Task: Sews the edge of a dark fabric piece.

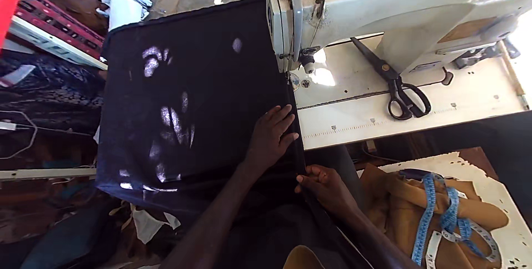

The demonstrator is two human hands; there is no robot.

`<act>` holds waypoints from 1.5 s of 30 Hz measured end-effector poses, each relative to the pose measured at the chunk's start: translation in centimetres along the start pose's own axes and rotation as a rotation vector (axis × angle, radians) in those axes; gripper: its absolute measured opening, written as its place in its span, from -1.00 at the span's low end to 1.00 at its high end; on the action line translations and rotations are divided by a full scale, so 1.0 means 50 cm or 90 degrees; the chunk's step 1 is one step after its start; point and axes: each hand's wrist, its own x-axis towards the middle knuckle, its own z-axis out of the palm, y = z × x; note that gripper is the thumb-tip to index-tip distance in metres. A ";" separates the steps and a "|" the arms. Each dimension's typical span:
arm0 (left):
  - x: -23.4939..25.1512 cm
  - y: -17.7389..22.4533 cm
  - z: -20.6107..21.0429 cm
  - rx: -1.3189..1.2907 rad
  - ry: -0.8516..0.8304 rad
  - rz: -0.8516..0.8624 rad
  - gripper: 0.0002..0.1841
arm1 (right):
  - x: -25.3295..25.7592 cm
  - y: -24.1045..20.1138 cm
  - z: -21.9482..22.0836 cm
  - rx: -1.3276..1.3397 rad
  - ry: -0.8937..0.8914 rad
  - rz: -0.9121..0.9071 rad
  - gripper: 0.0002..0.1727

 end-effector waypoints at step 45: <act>0.160 -0.145 -0.041 0.040 -0.041 0.037 -0.20 | 0.165 0.007 -0.086 -0.581 0.128 -0.773 -0.77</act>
